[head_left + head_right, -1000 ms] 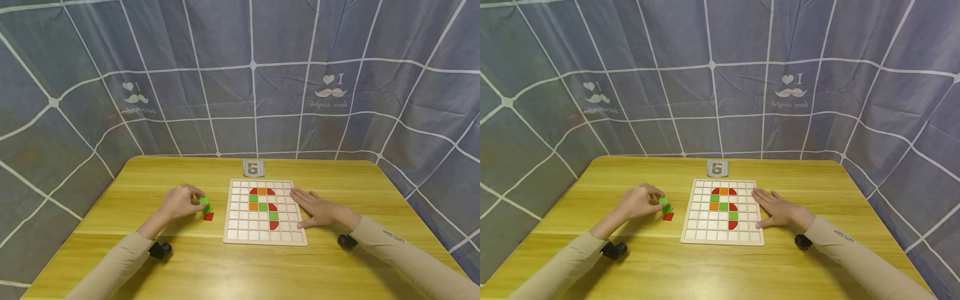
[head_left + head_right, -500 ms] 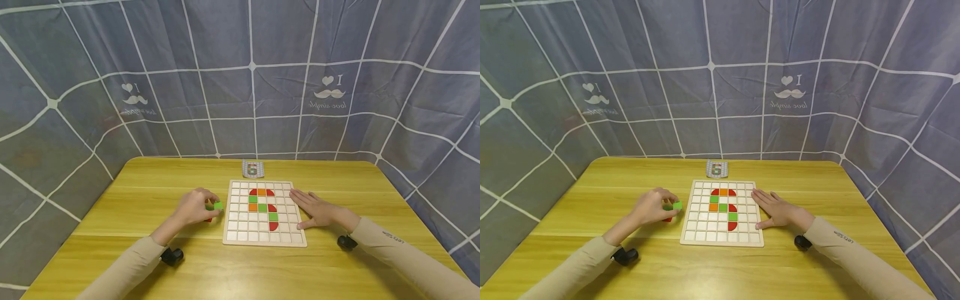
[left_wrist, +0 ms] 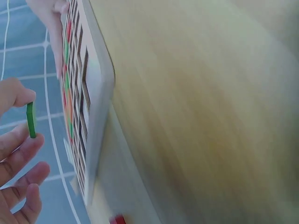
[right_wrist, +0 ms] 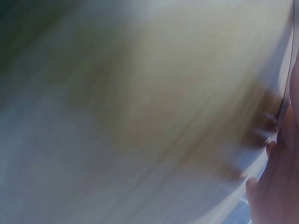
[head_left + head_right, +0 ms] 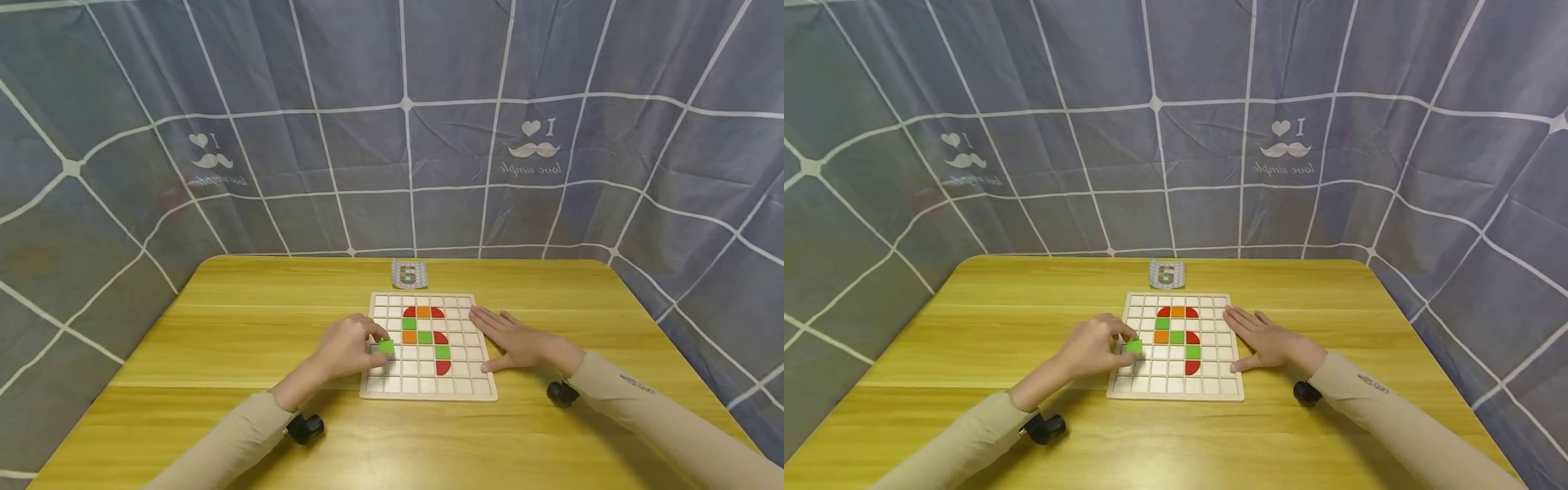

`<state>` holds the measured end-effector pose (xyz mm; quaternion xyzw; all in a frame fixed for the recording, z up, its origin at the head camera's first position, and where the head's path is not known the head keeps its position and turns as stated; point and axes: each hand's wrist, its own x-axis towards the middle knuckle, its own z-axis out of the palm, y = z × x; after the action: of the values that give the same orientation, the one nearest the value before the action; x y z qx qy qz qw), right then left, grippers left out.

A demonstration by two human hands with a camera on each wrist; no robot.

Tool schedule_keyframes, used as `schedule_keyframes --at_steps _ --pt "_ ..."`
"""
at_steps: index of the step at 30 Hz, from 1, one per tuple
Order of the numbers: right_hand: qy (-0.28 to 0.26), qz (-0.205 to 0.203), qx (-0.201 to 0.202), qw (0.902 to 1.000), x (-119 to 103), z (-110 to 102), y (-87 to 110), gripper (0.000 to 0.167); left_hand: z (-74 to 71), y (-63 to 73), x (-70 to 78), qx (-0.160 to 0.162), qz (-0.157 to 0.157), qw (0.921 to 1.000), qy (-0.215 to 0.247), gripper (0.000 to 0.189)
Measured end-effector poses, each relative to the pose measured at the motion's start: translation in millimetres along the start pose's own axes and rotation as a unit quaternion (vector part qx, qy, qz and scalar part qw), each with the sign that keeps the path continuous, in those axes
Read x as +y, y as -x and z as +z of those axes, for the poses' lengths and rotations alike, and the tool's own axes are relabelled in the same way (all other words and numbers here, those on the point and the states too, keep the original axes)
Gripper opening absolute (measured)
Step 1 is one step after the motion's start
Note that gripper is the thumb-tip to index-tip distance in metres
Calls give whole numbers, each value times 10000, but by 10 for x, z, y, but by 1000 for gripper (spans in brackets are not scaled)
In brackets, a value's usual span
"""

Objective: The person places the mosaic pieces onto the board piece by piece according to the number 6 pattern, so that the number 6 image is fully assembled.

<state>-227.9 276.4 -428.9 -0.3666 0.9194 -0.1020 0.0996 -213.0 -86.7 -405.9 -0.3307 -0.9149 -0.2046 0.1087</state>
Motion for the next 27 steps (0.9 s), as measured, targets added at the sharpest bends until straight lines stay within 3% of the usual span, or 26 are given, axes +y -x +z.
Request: schedule_keyframes --at_steps 11,21,27 --pt "91 194 -316 9993 -77 -85 -41 100 113 -97 262 -244 130 9995 -128 25" --pt "57 68 -205 9998 -70 -59 -20 100 221 -166 366 -484 249 9982 -242 23" --pt "90 247 -372 9990 -73 -81 -29 100 252 -230 423 -626 306 9975 -81 23"
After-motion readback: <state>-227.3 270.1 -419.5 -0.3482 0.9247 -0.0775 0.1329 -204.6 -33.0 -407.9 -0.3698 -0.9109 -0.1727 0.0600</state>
